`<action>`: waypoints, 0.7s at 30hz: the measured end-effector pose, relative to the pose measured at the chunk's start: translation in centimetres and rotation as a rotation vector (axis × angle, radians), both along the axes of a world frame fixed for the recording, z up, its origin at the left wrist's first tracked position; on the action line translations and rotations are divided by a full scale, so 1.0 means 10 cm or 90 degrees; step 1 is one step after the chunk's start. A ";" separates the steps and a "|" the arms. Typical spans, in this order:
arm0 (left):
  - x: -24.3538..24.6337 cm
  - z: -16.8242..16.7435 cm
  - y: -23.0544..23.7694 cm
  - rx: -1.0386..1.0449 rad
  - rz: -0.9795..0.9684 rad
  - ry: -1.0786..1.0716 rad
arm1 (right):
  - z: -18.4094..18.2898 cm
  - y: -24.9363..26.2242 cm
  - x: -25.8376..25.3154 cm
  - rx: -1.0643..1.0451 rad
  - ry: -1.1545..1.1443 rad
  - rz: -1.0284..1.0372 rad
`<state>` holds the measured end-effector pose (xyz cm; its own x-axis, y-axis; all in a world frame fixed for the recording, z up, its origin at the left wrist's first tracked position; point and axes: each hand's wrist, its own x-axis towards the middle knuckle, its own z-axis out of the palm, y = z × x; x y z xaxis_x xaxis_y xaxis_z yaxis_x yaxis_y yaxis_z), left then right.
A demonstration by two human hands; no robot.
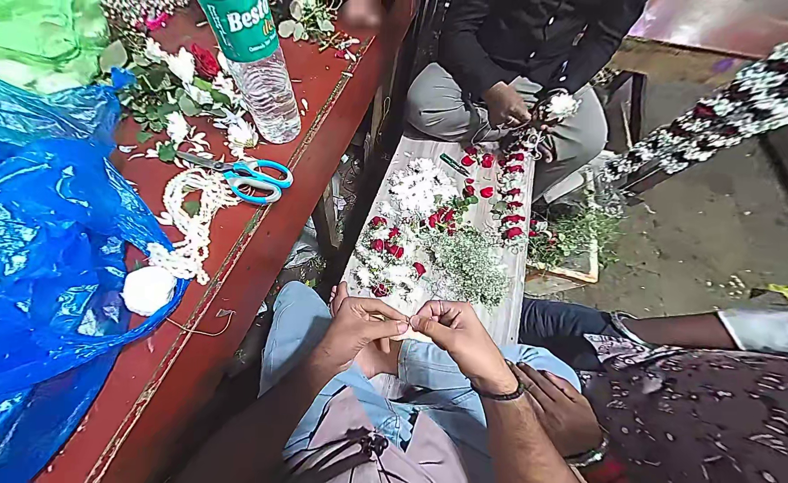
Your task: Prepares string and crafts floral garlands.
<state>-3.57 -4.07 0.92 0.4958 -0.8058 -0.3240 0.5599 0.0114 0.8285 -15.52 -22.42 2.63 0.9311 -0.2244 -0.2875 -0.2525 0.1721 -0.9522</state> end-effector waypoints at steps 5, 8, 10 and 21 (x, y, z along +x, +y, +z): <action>0.23 -0.13 0.24 -0.087 0.131 0.117 | -0.12 -0.07 -0.11 0.048 0.008 -0.032; 0.32 -0.16 0.36 0.023 0.128 -0.019 | -0.18 -0.09 -0.16 0.046 0.019 -0.026; 0.34 -0.21 0.41 0.163 0.034 -0.197 | -0.17 -0.08 -0.14 0.049 0.024 -0.018; -0.19 -0.20 -0.06 -0.061 0.046 -0.089 | -0.03 -0.02 -0.05 0.012 0.010 0.038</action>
